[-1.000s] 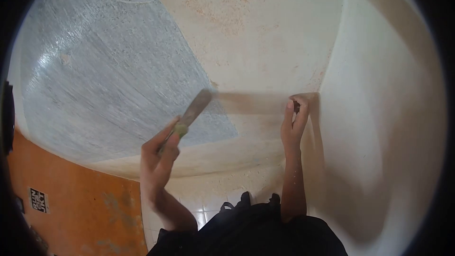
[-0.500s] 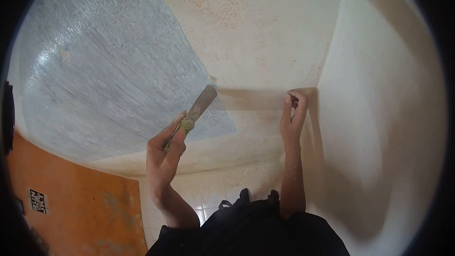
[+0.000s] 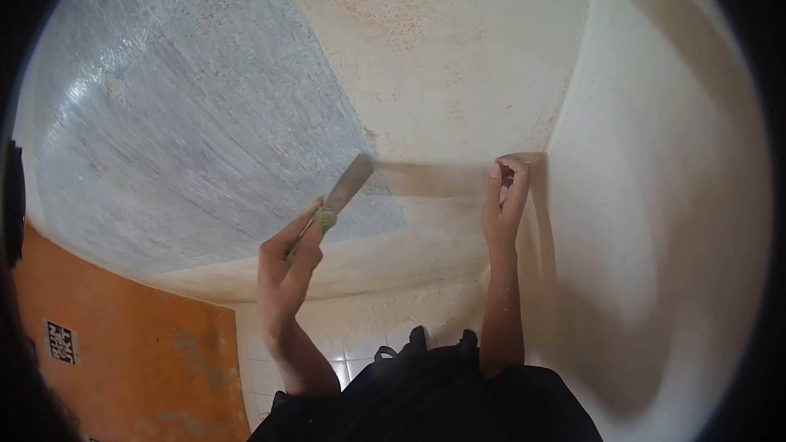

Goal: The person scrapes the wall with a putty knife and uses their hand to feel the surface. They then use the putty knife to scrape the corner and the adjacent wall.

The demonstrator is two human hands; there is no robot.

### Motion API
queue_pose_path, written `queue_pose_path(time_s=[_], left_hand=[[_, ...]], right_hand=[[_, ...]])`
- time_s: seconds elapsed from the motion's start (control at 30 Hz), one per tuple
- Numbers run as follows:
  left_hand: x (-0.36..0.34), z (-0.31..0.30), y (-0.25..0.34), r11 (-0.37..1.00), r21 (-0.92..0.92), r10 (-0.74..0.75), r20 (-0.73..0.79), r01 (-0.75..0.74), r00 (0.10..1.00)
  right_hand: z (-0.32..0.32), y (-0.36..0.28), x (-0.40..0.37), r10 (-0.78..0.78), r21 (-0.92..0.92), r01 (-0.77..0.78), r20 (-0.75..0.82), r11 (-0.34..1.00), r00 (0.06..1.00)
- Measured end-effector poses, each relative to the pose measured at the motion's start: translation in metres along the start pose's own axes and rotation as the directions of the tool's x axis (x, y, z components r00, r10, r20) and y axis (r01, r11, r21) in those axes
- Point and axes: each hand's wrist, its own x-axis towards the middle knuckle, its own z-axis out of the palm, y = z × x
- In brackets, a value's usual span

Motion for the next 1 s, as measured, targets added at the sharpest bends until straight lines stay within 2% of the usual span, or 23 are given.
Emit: queue_pose_path(time_s=[0.33, 0.43, 0.53, 0.63, 0.7, 0.83, 0.9, 1.0], left_hand=[[0.002, 0.006, 0.0, 1.0, -0.013, -0.016, 0.025, 0.016, 1.0], [-0.001, 0.003, -0.002, 0.997, -0.068, -0.031, 0.001, 0.031, 1.0], [0.003, 0.001, 0.0, 1.0, 0.019, 0.002, 0.012, -0.003, 1.0], [0.002, 0.009, 0.0, 0.999, -0.047, 0.012, -0.038, -0.013, 0.999], [0.002, -0.003, 0.001, 0.997, -0.065, -0.043, -0.03, 0.041, 0.999], [0.004, 0.005, 0.004, 0.999, -0.042, 0.025, -0.045, -0.027, 0.999], [0.001, -0.01, 0.008, 0.994, -0.086, -0.074, -0.065, 0.068, 0.995], [0.005, 0.011, 0.02, 0.997, -0.068, -0.039, -0.018, 0.038, 0.999]], right_hand=[[-0.001, -0.007, -0.002, -0.05, -0.017, 0.05, 0.016, 0.999, 0.999], [0.001, -0.007, 0.001, -0.039, -0.002, 0.039, 0.006, 0.999, 0.999], [0.0, -0.008, 0.0, -0.03, -0.006, 0.03, 0.007, 1.0, 1.0], [0.0, -0.004, 0.0, -0.028, 0.008, 0.028, 0.026, 1.0, 0.999], [-0.001, -0.009, 0.001, -0.044, -0.02, 0.044, 0.012, 0.999, 0.999], [-0.002, -0.007, 0.002, -0.046, 0.005, 0.046, 0.039, 0.999, 0.998], [-0.001, -0.01, 0.001, -0.038, -0.022, 0.039, 0.02, 0.999, 0.999], [-0.001, -0.007, 0.0, -0.027, 0.036, 0.026, 0.027, 0.999, 0.999]])
